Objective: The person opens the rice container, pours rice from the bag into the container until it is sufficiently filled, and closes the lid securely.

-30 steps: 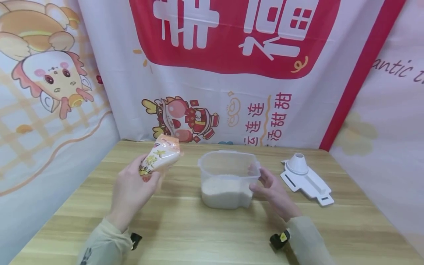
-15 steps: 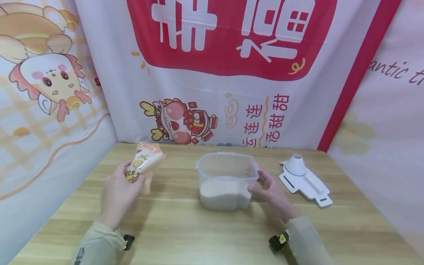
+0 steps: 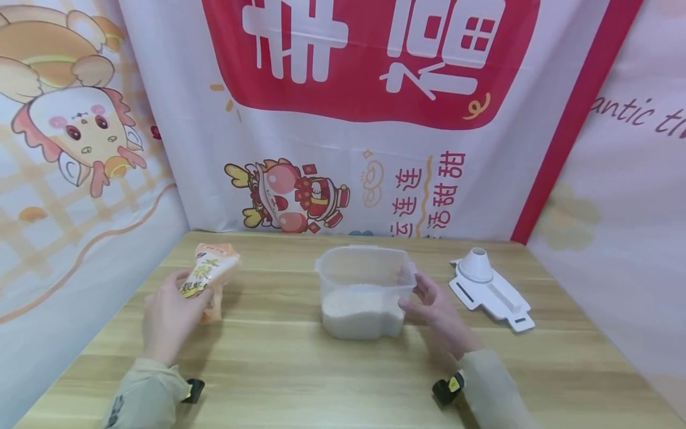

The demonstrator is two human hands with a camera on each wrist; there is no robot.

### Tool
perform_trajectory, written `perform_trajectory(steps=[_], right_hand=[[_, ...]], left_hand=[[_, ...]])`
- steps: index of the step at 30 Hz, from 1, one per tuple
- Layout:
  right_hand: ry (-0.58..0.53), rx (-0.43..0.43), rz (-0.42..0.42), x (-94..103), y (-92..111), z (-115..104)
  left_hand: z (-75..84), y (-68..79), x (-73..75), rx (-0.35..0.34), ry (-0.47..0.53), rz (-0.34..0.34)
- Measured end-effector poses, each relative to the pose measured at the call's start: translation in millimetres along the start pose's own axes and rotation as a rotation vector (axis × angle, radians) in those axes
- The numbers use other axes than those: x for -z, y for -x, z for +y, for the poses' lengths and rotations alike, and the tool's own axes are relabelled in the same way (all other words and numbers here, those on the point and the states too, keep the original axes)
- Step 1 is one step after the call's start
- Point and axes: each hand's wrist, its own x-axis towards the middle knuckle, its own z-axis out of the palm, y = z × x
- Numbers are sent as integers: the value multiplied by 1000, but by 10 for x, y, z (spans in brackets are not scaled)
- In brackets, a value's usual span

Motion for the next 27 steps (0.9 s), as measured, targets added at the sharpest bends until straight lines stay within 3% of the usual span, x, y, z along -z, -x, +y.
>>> perform_trajectory(steps=[7, 27], right_hand=[[-5, 2, 3, 7, -14, 6], [7, 6, 12, -2, -10, 2]], left_hand=[[-65, -26, -10, 37, -46, -15], [-234, -72, -3, 54, -94, -43]])
